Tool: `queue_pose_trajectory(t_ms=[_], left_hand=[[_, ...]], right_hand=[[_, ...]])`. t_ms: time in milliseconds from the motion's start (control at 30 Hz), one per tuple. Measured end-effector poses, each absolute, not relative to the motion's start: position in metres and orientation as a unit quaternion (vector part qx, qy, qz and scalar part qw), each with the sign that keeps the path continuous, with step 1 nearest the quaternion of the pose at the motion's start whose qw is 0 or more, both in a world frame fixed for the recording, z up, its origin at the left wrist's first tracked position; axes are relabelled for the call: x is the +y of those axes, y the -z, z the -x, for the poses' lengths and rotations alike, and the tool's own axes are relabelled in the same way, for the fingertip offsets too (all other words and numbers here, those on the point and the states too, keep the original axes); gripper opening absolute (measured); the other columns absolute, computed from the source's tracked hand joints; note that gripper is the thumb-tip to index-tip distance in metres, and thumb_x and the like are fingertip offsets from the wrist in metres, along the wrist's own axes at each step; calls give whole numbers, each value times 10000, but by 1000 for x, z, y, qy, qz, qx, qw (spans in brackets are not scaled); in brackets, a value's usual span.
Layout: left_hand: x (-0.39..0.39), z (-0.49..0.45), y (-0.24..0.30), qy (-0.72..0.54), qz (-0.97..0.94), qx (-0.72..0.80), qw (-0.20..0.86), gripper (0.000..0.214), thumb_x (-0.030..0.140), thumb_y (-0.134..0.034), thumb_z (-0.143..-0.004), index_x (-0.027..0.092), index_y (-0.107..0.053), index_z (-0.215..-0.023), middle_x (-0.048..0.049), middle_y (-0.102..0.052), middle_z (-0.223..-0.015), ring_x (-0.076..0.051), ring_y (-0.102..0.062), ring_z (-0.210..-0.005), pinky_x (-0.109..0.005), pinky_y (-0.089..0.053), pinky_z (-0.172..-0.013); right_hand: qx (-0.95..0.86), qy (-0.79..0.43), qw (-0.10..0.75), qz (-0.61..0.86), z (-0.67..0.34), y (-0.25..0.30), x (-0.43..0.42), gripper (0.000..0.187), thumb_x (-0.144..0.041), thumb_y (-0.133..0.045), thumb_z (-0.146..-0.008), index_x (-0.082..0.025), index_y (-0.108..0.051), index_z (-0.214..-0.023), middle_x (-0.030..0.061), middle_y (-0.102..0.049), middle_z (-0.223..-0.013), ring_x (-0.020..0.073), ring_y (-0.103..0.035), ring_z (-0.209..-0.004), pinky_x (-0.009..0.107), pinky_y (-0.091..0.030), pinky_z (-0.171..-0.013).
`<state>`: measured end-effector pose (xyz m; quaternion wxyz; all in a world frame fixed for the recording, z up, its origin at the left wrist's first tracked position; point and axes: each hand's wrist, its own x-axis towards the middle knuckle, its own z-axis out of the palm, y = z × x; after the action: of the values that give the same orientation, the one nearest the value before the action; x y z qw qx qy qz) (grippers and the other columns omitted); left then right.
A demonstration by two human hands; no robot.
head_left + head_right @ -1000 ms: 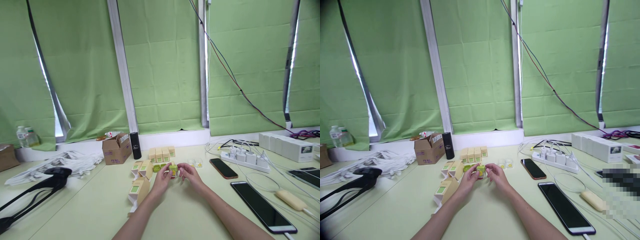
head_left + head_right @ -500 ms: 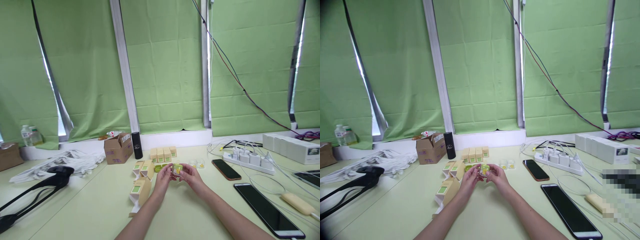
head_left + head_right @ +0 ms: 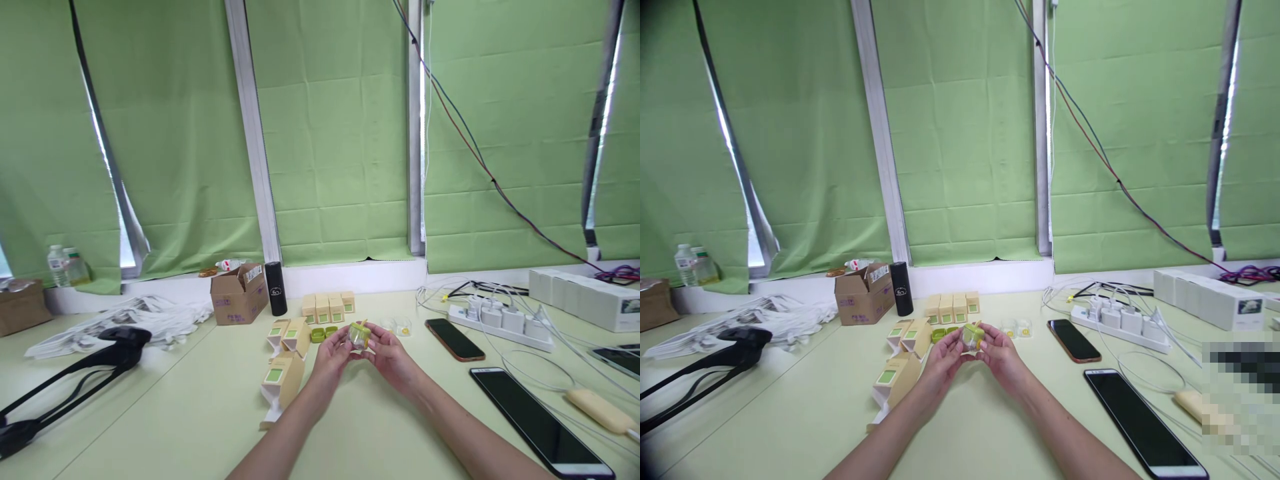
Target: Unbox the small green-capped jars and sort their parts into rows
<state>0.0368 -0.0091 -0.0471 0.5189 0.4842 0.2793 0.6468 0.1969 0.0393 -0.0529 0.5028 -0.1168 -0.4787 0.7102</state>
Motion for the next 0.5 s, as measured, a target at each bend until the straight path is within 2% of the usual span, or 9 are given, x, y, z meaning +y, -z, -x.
queue_pose_trajectory(t_ms=[133,333,433,500], left_hand=[[-5,-31,51,-646,-486,298,507,619,426,-908,-688,151,-707,-1205,-154,-722,-1120,-244,-694,-912,-350,-551,-771],[-1,-24,52,-655,-488,340,467,605,454,-895,-694,147,-707,-1181,-149,-697,-1113,-205,-667,-877,-299,-534,-720],[-4,-24,51,-657,-491,353,451,571,463,-867,-730,151,-709,-1180,-141,-692,-1104,-203,-662,-887,-300,-540,-726],[-7,-25,48,-656,-494,358,444,554,468,-852,-745,155,-712,-1180,-136,-691,-1109,-203,-663,-886,-312,-549,-739]], right_hand=[[-489,-706,498,121,-201,50,39,520,-432,-885,-668,-251,-718,-1126,112,-735,-1190,286,-699,-1003,428,-542,-821],[-490,-704,501,116,-200,48,36,520,-473,-849,-708,-259,-661,-1143,113,-739,-1175,327,-710,-1051,538,-534,-916],[-478,-698,520,115,-198,48,35,514,-432,-859,-714,-274,-633,-1148,92,-734,-1146,304,-713,-1021,521,-537,-914],[-486,-671,544,134,-196,50,35,558,-424,-876,-693,-273,-617,-1163,88,-720,-1115,287,-708,-972,474,-557,-855]])
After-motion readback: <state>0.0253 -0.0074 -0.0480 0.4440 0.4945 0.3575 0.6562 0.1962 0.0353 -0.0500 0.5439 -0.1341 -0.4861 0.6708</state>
